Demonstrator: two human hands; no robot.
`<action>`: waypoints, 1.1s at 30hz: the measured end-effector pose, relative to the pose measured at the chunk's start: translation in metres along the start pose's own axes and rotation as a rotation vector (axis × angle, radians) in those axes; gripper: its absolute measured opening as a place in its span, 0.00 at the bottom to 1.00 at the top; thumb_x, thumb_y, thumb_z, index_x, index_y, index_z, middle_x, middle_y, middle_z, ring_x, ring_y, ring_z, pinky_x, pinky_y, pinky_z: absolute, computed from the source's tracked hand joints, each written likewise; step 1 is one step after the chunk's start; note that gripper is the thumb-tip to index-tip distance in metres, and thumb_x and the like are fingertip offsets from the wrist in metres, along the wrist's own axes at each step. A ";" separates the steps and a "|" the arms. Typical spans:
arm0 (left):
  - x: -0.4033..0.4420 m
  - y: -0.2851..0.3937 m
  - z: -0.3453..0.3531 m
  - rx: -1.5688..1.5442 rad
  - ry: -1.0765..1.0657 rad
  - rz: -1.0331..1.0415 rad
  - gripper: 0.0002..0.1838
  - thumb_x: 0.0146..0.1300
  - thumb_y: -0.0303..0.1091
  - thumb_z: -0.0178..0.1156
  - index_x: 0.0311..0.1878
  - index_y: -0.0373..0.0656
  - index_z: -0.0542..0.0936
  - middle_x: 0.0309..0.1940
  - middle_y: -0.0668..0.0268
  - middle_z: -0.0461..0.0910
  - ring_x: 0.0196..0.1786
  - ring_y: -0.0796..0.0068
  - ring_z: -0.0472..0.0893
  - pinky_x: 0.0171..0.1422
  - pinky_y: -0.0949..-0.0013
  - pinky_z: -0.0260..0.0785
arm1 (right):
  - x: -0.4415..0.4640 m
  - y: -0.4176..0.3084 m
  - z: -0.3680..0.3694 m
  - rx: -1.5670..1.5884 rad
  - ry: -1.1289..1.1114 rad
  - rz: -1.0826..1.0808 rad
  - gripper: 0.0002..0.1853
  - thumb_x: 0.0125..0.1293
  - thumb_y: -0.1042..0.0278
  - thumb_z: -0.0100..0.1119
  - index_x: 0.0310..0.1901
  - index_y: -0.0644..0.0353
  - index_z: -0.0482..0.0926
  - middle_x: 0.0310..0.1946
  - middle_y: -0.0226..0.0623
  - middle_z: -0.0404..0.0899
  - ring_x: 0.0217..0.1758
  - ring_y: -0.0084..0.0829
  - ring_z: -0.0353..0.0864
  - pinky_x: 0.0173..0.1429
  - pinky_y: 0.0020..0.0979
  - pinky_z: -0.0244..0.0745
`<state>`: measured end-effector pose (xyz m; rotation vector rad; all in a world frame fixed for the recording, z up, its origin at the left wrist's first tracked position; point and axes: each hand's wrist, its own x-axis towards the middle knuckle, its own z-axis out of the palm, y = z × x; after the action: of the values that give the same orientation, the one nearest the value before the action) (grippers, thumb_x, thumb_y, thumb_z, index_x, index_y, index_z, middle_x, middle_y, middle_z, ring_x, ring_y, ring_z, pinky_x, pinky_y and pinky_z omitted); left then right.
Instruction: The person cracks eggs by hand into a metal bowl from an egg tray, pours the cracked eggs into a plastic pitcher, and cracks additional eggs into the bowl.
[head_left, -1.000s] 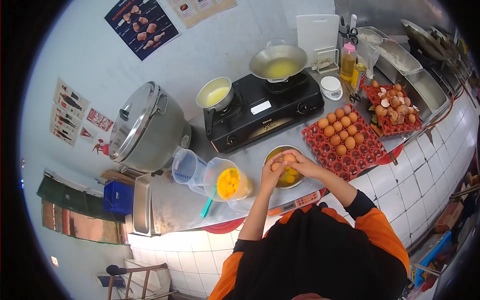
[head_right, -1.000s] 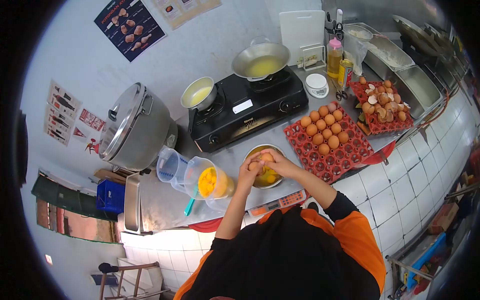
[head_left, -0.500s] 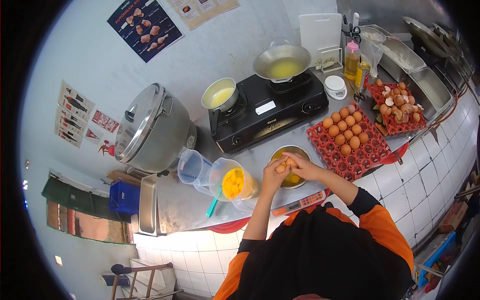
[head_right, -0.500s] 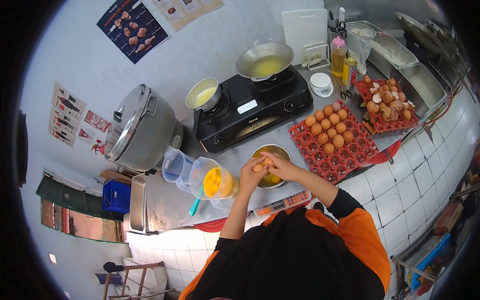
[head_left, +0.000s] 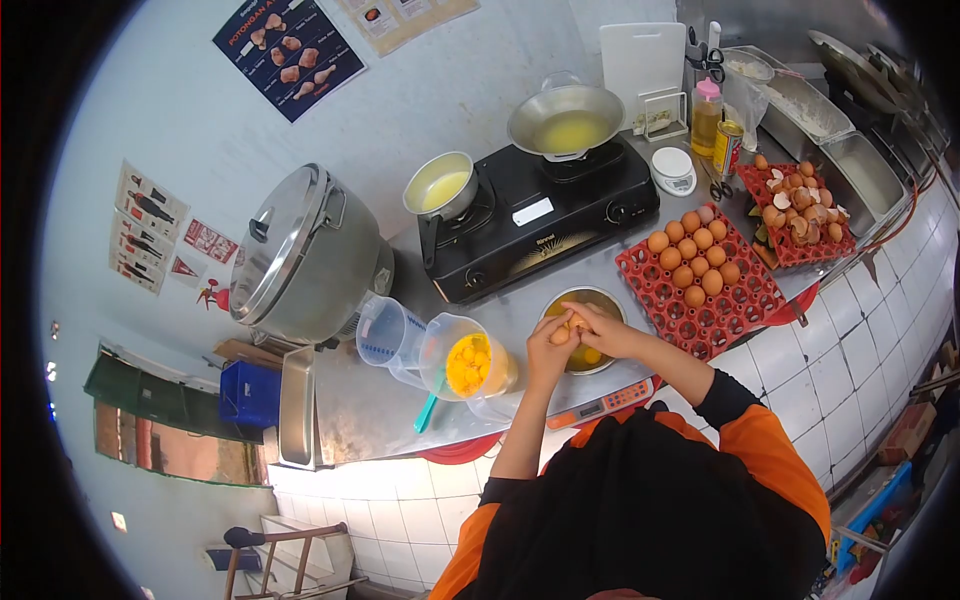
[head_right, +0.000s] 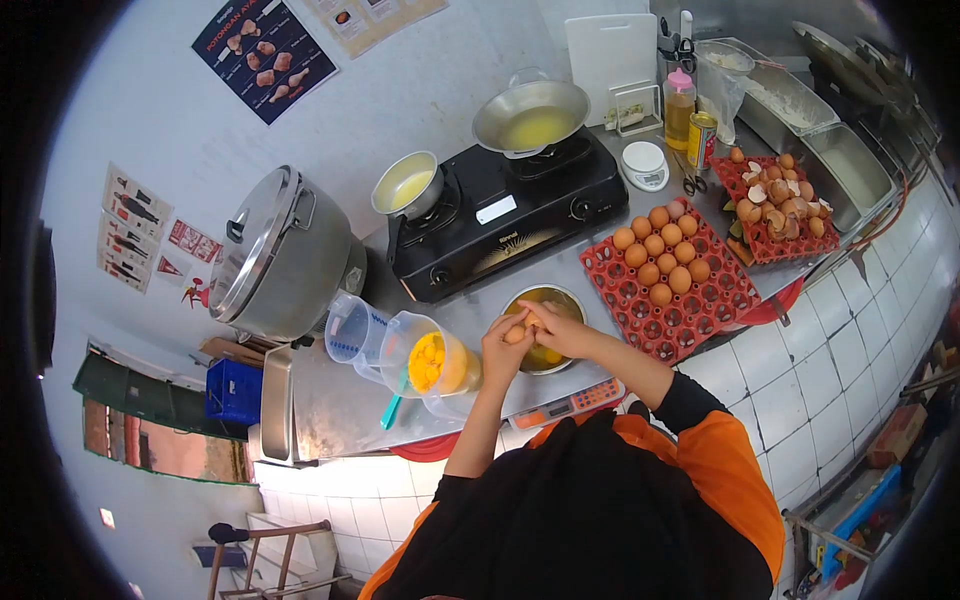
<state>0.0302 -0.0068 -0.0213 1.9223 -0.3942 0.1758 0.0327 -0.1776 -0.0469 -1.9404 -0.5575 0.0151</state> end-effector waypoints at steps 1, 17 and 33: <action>0.001 0.000 0.000 -0.002 -0.002 -0.004 0.18 0.54 0.24 0.69 0.51 0.36 0.84 0.44 0.58 0.82 0.47 0.67 0.81 0.55 0.70 0.72 | 0.000 -0.003 -0.002 -0.005 -0.014 0.006 0.33 0.66 0.72 0.53 0.73 0.55 0.58 0.61 0.56 0.67 0.65 0.54 0.67 0.69 0.44 0.62; 0.012 0.000 -0.015 -0.067 0.088 0.055 0.15 0.54 0.22 0.66 0.46 0.35 0.85 0.43 0.61 0.82 0.47 0.70 0.81 0.55 0.72 0.72 | 0.006 -0.058 -0.038 -0.861 0.010 -0.284 0.38 0.59 0.73 0.57 0.73 0.38 0.63 0.55 0.35 0.73 0.51 0.37 0.77 0.55 0.36 0.75; -0.005 -0.007 -0.002 -0.525 -0.122 -0.514 0.23 0.69 0.36 0.62 0.65 0.40 0.74 0.51 0.61 0.82 0.39 0.81 0.79 0.39 0.77 0.74 | -0.037 0.018 -0.085 0.132 0.762 0.127 0.24 0.59 0.75 0.62 0.58 0.59 0.69 0.52 0.39 0.74 0.58 0.28 0.75 0.58 0.33 0.74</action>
<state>0.0282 -0.0014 -0.0281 1.4560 -0.0074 -0.3539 0.0281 -0.2709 -0.0343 -1.6815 0.0740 -0.5679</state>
